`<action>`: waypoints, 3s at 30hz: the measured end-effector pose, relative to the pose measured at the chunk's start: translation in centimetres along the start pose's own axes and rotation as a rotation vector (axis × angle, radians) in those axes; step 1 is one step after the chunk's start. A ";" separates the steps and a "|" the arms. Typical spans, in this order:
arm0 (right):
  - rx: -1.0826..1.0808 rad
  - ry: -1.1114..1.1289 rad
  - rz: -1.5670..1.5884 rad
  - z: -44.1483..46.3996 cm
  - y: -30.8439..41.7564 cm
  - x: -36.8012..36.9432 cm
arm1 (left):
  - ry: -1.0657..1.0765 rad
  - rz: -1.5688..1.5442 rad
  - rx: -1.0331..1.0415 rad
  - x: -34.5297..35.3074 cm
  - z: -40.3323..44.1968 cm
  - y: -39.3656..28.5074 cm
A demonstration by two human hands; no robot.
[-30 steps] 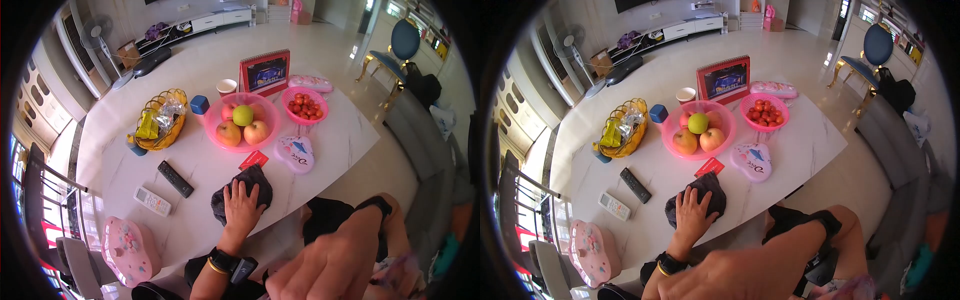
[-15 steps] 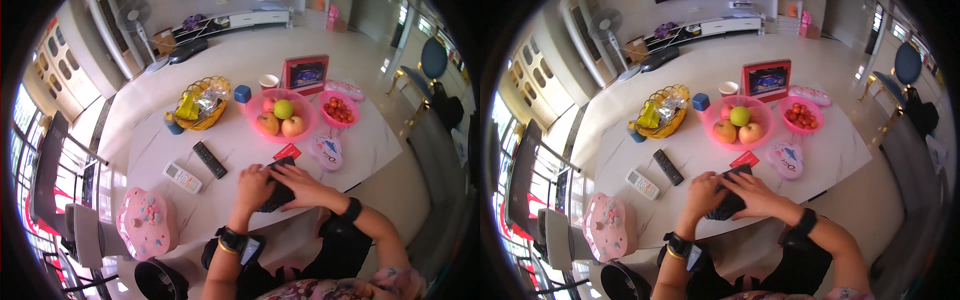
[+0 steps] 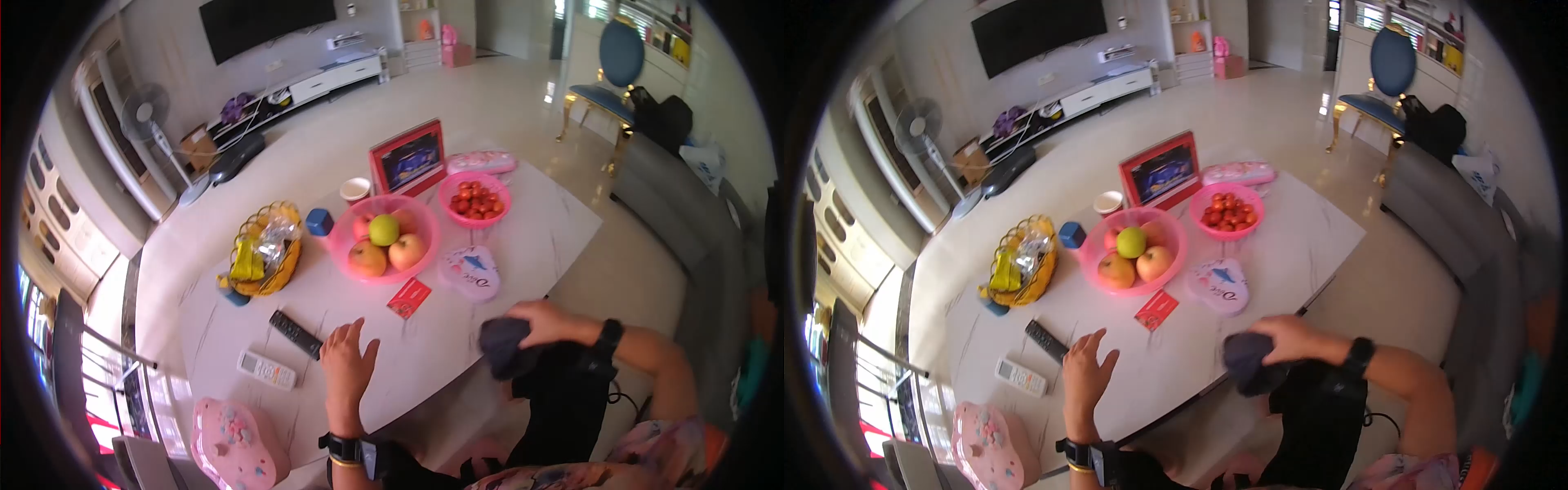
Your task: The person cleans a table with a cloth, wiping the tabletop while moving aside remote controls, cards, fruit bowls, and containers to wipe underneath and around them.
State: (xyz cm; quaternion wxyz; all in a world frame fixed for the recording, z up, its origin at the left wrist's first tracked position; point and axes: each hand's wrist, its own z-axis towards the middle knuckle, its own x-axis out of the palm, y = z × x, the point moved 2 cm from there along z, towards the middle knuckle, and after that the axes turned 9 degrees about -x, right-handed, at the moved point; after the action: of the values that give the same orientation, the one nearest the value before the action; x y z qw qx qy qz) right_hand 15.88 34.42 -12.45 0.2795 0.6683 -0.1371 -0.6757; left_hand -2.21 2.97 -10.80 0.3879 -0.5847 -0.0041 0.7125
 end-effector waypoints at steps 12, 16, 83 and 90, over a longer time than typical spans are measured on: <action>0.332 -0.181 0.084 -2.6 -13.3 -16.7 | 0.203 0.030 0.066 6.3 0.2 -3.8; 0.187 -0.336 -0.194 4.4 -21.5 -20.0 | 0.201 0.039 0.008 8.0 0.9 -4.3; 0.040 -0.616 -0.288 -8.5 -16.2 3.0 | 0.095 0.039 0.054 3.9 -2.1 -5.1; 0.176 -0.209 0.223 -3.2 -7.2 1.8 | 0.016 -0.266 -0.048 1.5 -6.1 -1.9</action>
State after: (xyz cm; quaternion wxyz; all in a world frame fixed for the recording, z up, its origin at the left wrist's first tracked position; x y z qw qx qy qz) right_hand 17.67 39.85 -18.20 0.2775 0.5969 -0.2974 -0.6915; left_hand 3.86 2.42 -13.11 0.4648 -0.5940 -0.0957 0.6496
